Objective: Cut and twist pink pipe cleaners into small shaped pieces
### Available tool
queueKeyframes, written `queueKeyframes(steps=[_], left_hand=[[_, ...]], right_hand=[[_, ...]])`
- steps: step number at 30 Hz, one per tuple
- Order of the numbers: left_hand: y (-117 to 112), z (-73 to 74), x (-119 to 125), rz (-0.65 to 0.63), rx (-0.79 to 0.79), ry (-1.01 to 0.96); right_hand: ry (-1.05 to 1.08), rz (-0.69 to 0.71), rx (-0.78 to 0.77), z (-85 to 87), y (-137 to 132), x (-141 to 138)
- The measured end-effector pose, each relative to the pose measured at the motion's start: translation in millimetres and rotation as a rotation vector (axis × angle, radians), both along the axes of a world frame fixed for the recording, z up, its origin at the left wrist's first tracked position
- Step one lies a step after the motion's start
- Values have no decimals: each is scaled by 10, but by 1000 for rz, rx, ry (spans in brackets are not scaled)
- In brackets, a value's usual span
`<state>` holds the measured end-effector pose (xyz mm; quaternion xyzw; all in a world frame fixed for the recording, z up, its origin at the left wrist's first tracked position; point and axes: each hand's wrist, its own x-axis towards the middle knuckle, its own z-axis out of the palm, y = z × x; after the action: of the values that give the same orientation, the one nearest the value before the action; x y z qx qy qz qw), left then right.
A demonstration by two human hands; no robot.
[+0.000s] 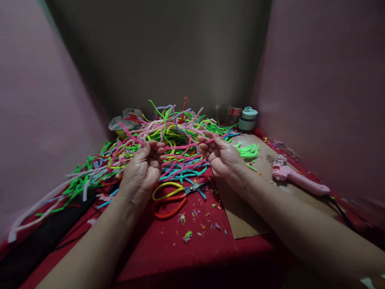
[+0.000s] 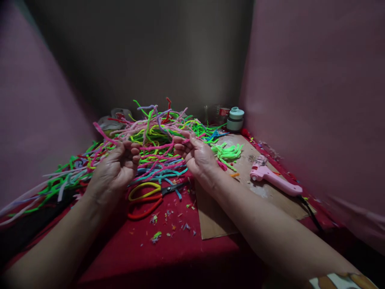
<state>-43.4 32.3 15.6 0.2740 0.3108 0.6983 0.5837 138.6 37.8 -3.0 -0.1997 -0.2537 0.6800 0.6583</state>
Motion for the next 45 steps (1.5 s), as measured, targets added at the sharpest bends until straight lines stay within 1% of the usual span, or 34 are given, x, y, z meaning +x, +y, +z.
queueKeyframes(steps=[5,9,15,18,20,24,26,32,35,39,42,45], left_hand=[[-23,27,-7,0,1,-8],[-17,-1,9,-9,15,14],[-32,-94,106,-110,48,88],[-53,-122,141,-144,34,115],[-64,-128,143,-170,37,139],[-101,-118,137,-267,128,202],[-131,-107,148,-284,158,231],[-188,-117,204,-325,160,318],[-179,-149,222,-332,148,344],[-153,-196,225,-352,64,409],[-142,-212,213,-380,32,460],[-134,-204,187,-371,57,441]], right_hand=[[-24,4,53,-13,-33,-34],[-59,18,79,-55,-64,-79],[-97,108,146,-96,-146,-165],[-106,110,178,-105,-160,-182],[-121,101,169,-118,-157,-183],[-242,94,120,-157,-160,-190],[-340,101,108,-171,-176,-201],[-536,104,75,-166,-246,-228],[-623,100,110,-165,-268,-240],[-729,122,160,-169,-298,-260],[-757,139,163,-174,-311,-263],[-658,179,149,-188,-300,-253]])
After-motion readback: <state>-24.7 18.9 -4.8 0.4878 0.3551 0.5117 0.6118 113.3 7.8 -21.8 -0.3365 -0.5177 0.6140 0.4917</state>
